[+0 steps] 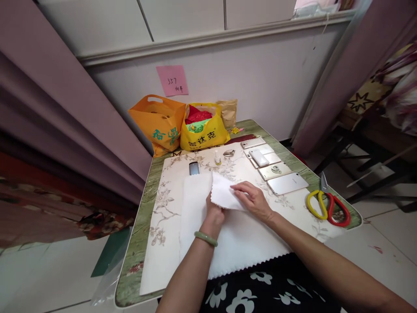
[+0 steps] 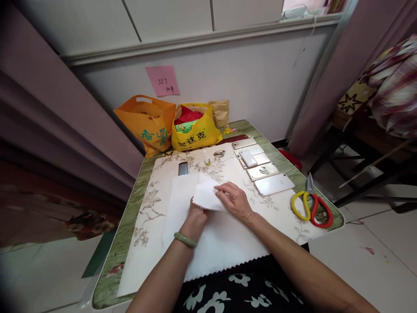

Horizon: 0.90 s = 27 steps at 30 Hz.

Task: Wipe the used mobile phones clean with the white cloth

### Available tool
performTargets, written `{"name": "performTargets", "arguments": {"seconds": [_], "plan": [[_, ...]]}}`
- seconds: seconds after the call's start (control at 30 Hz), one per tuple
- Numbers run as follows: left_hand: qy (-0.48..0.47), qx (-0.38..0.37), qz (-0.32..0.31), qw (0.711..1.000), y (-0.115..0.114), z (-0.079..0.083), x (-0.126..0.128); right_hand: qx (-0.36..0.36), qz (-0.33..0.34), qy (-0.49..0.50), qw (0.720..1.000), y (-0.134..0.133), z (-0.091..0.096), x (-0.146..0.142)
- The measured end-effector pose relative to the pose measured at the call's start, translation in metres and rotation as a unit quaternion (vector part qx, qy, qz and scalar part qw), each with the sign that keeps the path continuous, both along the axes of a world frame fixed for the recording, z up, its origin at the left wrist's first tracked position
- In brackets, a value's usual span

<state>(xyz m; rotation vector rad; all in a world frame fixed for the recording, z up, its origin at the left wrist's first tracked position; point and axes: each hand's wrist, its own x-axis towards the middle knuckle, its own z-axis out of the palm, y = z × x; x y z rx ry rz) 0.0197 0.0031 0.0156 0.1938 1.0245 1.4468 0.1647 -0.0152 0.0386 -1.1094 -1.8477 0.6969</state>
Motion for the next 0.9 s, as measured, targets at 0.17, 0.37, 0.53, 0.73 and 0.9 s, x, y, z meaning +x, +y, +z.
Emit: {"name": "performTargets", "arguments": {"seconds": [0.17,0.37,0.53,0.73,0.9], "plan": [[-0.105,-0.006,-0.02,0.994,0.007,-0.002,0.002,0.116,0.008,-0.142,0.983,-0.006,-0.01,-0.023],[-0.159,0.013,-0.093,0.983,0.005,-0.007,-0.007,0.096,0.069,-0.158,0.98,-0.005,-0.027,-0.031],[-0.133,-0.034,-0.09,0.986,0.003,-0.006,-0.012,0.058,0.046,-0.128,0.989,0.003,-0.029,-0.032],[-0.149,-0.043,-0.088,0.984,0.0,-0.009,-0.016,0.04,0.102,-0.082,0.991,0.0,-0.002,-0.032],[-0.177,-0.015,-0.113,0.978,0.001,-0.001,-0.016,0.039,-0.075,-0.065,0.994,0.026,-0.011,-0.043]]}}
